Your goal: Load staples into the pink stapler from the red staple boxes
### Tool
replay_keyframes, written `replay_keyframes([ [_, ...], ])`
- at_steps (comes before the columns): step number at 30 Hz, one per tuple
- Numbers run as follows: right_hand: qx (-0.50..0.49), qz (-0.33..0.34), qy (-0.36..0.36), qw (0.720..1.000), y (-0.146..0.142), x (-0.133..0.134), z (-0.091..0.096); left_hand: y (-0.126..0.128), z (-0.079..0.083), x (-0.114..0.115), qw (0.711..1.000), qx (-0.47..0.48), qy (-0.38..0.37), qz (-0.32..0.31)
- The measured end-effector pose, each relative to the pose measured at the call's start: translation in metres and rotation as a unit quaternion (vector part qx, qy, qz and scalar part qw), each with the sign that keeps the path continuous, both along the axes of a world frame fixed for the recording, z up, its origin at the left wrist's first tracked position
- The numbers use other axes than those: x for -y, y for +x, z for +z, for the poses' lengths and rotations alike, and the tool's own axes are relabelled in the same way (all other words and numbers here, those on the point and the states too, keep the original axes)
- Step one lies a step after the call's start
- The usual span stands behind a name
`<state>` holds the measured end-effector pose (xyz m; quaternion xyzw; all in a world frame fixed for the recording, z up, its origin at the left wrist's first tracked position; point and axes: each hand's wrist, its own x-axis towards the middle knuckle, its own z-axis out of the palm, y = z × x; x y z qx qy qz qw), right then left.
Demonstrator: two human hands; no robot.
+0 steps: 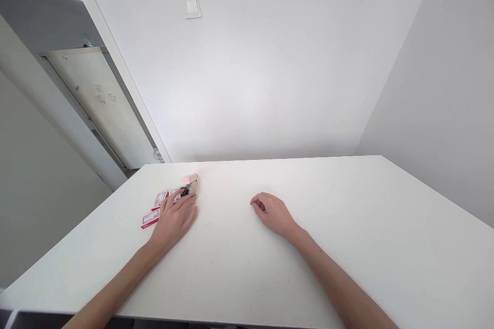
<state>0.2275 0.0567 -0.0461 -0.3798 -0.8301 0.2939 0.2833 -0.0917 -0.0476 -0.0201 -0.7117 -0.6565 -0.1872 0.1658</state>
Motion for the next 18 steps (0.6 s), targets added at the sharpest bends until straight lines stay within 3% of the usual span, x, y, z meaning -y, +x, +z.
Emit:
replay_keyframes([
  [5,0.006,-0.002,0.004,1.0,-0.001,-0.001,0.001,0.013,-0.004,-0.008,1.0,0.009,0.005,-0.013],
  [11,-0.012,-0.006,0.005,1.0,0.0,-0.002,-0.002,0.053,-0.009,-0.019,0.991,0.039,-0.004,-0.126],
  [14,-0.057,-0.046,0.022,0.997,-0.001,-0.003,-0.004,0.08,-0.014,-0.028,0.982,0.067,-0.005,-0.178],
  [18,-0.123,-0.128,0.043,0.983,-0.002,-0.005,-0.003,0.102,-0.016,-0.037,0.974,0.11,-0.022,-0.199],
])
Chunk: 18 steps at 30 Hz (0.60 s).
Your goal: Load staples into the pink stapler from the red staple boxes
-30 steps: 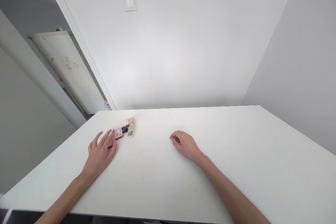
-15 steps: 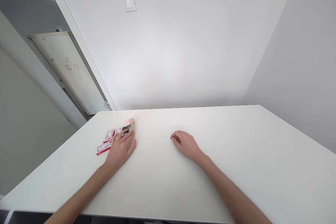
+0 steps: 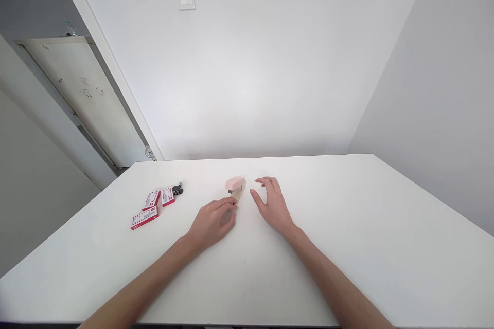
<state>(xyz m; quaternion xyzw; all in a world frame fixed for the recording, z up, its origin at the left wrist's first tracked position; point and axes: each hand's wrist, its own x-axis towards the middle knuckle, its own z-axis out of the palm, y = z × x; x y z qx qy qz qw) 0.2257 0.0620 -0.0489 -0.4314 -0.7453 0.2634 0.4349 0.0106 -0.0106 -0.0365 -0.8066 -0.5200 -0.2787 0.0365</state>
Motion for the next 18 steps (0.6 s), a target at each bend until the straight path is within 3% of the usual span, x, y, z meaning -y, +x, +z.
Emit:
replay_keyframes([
  [3,-0.016,0.003,0.033,0.999,0.0,0.0,0.003,0.004,0.004,0.0,0.999,0.048,-0.02,-0.015],
  [12,0.035,0.12,0.074,0.989,-0.002,0.005,0.004,-0.001,0.018,0.005,0.97,0.202,-0.126,-0.055],
  [18,0.029,0.117,0.064,0.991,-0.001,0.008,0.008,0.003,0.017,0.008,0.98,0.18,-0.088,-0.007],
])
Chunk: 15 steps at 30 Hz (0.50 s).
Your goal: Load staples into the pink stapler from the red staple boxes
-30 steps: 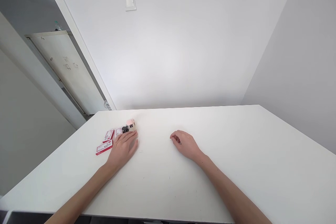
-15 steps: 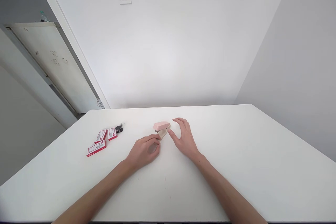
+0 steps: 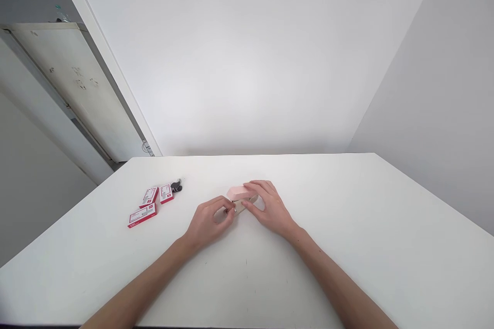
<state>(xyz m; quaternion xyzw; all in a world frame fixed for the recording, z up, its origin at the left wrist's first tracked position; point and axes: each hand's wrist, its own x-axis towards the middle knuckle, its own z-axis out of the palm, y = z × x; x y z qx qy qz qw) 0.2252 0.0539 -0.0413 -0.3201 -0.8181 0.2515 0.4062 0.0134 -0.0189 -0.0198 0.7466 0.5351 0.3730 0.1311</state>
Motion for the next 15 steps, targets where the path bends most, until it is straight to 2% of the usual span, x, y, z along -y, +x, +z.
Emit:
replay_keyframes([
  [5,0.012,0.006,-0.037,0.999,-0.0001,0.0028,0.0018,0.0001,-0.0024,-0.0003,0.995,0.058,-0.047,0.061],
  [11,0.026,0.033,-0.096,0.994,-0.0001,0.0066,0.0081,0.0005,0.0039,0.0016,0.992,0.083,-0.093,0.014],
  [15,0.018,0.048,-0.115,0.992,-0.0016,0.0095,0.0099,0.0014,0.0055,0.0038,0.991,0.097,-0.095,0.015],
])
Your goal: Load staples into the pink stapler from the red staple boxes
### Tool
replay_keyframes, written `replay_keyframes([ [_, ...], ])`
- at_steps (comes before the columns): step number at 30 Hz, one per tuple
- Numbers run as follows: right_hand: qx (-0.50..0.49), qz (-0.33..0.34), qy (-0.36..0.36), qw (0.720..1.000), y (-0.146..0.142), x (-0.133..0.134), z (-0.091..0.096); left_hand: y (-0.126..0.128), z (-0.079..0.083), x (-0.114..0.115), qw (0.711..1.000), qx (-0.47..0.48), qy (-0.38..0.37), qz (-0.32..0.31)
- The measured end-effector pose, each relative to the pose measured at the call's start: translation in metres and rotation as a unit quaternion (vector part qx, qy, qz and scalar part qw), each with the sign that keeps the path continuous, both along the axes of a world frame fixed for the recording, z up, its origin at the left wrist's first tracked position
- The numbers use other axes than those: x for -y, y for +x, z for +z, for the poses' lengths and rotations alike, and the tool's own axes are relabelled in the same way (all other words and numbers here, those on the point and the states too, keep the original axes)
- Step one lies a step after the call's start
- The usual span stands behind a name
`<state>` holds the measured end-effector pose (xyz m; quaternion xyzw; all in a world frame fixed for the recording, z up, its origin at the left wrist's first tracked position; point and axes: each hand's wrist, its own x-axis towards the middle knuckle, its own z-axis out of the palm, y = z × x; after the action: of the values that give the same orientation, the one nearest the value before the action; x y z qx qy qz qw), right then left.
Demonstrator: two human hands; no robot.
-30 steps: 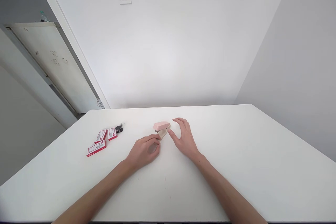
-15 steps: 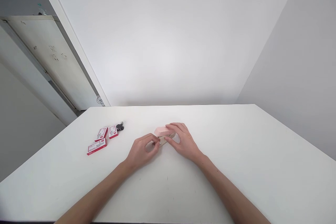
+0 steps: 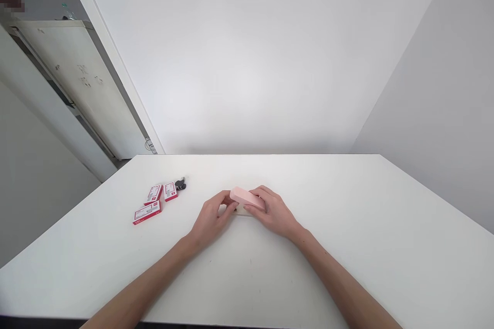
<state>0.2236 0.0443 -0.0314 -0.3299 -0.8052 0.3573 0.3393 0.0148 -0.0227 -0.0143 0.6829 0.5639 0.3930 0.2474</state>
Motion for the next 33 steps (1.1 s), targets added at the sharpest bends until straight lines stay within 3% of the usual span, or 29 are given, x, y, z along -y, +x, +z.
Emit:
replay_keyframes([
  [13,-0.043,0.046,-0.158,0.985,-0.001,0.006,0.009,0.001,0.001,-0.002,0.999,0.009,0.003,-0.032],
  [20,-0.057,0.056,-0.175,0.981,0.001,0.005,0.011,0.0,0.0,-0.002,0.998,0.005,0.037,-0.054],
  [33,-0.067,0.079,-0.213,0.972,0.004,0.004,0.016,-0.001,-0.009,-0.004,0.997,-0.005,0.031,-0.064],
])
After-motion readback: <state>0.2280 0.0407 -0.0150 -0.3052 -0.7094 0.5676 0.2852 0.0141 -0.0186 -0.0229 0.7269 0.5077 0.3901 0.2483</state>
